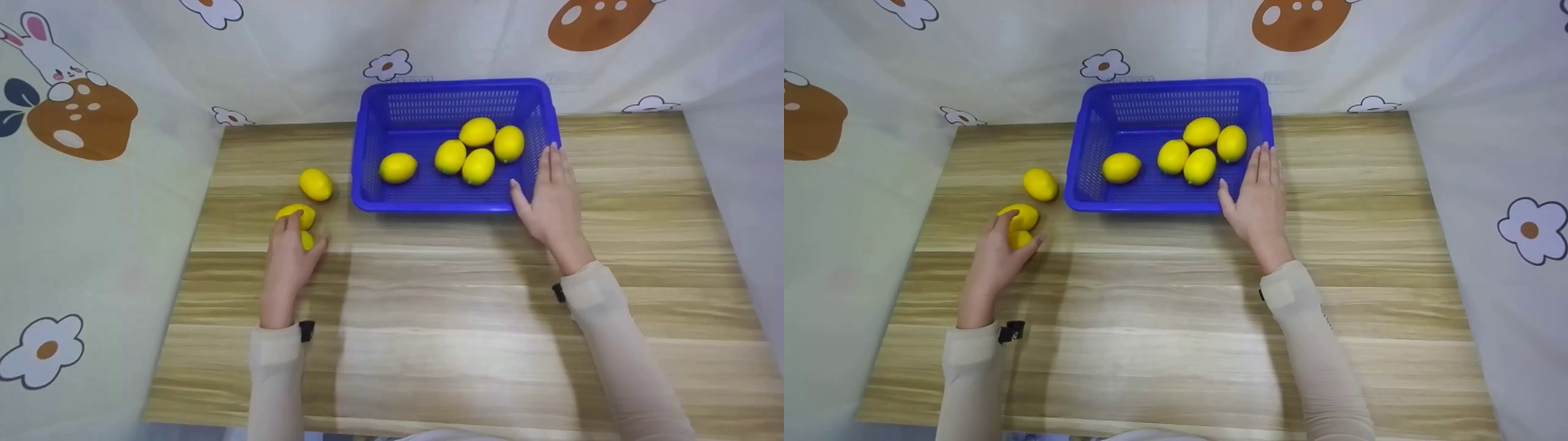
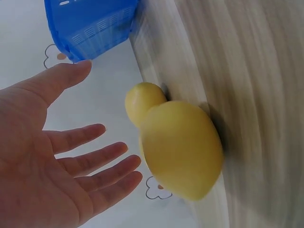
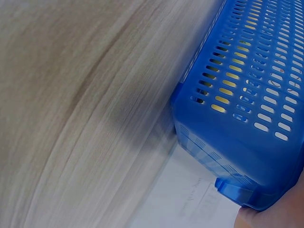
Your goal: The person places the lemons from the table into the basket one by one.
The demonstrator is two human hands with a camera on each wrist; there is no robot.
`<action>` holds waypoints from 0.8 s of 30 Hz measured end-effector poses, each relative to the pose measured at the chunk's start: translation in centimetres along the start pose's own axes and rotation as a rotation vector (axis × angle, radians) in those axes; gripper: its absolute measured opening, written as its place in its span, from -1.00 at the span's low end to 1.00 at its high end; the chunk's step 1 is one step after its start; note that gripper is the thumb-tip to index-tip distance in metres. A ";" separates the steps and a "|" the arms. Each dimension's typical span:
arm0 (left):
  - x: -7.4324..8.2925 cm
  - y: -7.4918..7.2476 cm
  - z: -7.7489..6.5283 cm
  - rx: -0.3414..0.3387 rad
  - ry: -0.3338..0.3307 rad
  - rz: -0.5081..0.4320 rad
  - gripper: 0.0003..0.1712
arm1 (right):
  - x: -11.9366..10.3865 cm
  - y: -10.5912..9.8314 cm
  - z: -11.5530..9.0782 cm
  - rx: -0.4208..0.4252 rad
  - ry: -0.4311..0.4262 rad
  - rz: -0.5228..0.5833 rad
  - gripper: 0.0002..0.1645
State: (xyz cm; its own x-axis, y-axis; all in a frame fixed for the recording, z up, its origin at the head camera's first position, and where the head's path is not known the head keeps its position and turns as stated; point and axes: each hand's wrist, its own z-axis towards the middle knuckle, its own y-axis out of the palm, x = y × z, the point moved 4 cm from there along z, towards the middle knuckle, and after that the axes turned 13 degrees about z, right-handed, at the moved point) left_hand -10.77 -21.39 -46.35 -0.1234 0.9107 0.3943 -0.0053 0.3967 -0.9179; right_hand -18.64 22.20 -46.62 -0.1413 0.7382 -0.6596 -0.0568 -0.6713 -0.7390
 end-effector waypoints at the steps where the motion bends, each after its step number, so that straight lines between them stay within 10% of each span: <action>1: -0.2 0.0 -0.1 0.008 -0.002 0.000 -0.17 | 0.0 0.0 0.0 0.000 0.001 0.001 0.01; 24: -3.8 1.1 -0.8 0.005 -0.098 -0.038 -0.26 | 0.0 0.0 0.0 0.024 -0.018 0.005 0.00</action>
State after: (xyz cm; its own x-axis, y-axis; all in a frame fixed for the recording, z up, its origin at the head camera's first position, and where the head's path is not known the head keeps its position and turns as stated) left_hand -9.47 -24.36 -48.80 -0.2197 0.8792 0.4227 -0.0163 0.4299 -0.9027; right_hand -18.61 22.20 -46.60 -0.1597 0.7335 -0.6607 -0.0795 -0.6767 -0.7320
